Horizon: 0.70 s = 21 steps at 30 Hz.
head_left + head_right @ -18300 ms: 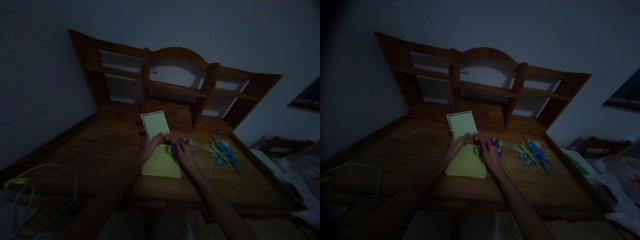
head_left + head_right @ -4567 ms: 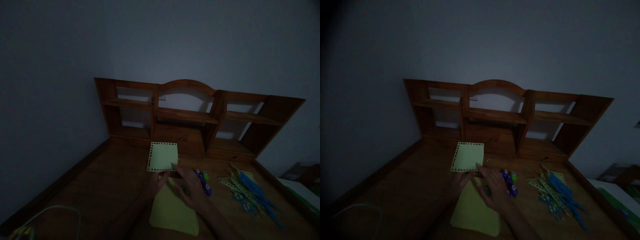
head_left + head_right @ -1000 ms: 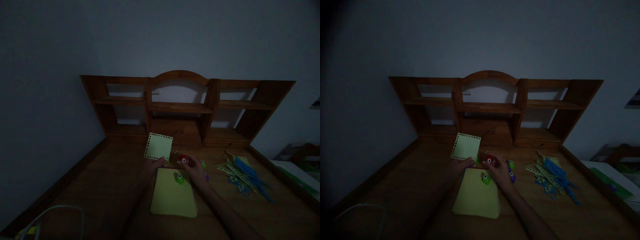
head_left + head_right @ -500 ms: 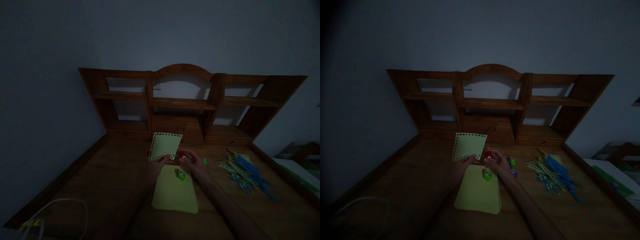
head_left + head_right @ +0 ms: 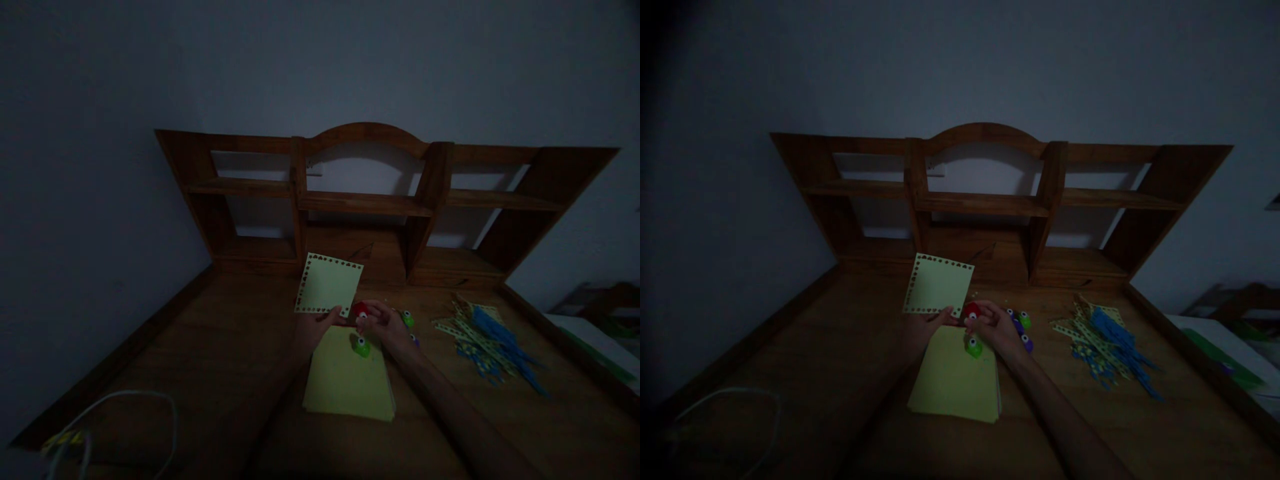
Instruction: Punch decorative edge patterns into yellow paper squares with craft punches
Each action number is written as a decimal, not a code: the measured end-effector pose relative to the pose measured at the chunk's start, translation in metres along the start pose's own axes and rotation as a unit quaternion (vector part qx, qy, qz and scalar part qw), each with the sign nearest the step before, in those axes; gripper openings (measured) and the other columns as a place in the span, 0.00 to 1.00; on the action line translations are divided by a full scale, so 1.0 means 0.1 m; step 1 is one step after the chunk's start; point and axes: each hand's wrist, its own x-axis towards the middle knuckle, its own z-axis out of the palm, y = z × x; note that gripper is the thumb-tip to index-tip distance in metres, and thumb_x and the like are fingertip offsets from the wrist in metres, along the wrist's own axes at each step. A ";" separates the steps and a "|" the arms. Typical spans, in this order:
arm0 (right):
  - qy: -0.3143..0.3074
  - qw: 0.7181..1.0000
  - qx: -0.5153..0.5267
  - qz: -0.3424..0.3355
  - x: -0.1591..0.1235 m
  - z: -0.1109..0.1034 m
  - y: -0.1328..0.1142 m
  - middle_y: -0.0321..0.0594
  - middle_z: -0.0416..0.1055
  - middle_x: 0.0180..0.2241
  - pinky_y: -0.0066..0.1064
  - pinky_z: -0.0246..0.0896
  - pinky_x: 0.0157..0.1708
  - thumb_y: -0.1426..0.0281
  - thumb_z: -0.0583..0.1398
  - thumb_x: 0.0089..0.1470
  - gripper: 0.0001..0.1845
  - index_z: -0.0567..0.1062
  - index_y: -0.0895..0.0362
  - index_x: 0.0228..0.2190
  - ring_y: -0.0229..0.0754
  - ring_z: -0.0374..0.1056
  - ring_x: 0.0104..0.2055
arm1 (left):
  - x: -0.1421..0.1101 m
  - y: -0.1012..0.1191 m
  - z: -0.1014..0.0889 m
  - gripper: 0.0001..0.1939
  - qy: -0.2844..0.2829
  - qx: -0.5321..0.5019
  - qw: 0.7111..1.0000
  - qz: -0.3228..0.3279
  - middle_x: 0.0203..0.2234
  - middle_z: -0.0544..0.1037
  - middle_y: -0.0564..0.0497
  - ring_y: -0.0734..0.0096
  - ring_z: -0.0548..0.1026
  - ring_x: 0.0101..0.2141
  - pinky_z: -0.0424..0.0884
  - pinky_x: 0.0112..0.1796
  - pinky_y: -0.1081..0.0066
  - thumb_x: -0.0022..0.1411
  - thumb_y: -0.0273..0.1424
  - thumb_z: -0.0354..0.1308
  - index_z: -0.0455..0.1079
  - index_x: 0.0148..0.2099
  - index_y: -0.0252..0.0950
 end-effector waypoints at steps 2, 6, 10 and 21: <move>-0.002 1.000 0.012 0.005 0.01 0.00 0.00 0.39 0.76 0.35 0.31 0.68 0.29 0.63 0.72 0.38 0.25 0.73 0.55 0.39 0.38 0.72 0.27 | 0.01 -0.01 0.00 0.20 -0.014 0.009 1.000 0.013 0.28 0.82 0.43 0.57 0.80 0.30 0.73 0.32 0.66 0.56 0.46 0.59 0.78 0.31 0.32; -0.008 1.000 0.022 0.006 0.01 0.00 -0.01 0.39 0.77 0.36 0.31 0.68 0.29 0.63 0.72 0.37 0.25 0.74 0.55 0.38 0.38 0.71 0.26 | 0.01 -0.03 0.01 0.17 -0.003 0.023 0.999 0.038 0.28 0.82 0.44 0.57 0.80 0.32 0.73 0.35 0.66 0.55 0.44 0.60 0.78 0.30 0.33; -0.014 0.999 0.031 0.012 0.01 0.00 0.00 0.41 0.77 0.39 0.31 0.68 0.30 0.64 0.72 0.38 0.24 0.74 0.55 0.38 0.40 0.73 0.30 | -0.01 0.00 0.00 0.17 0.000 0.065 0.997 0.031 0.26 0.82 0.45 0.59 0.80 0.31 0.73 0.35 0.67 0.56 0.43 0.59 0.77 0.28 0.34; -0.033 0.999 0.041 0.008 0.03 -0.04 0.07 0.39 0.76 0.37 0.29 0.66 0.31 0.67 0.71 0.41 0.23 0.73 0.55 0.40 0.35 0.71 0.27 | 0.00 0.00 0.01 0.16 -0.005 0.072 0.996 0.053 0.24 0.81 0.47 0.61 0.79 0.29 0.73 0.34 0.68 0.57 0.42 0.58 0.76 0.26 0.35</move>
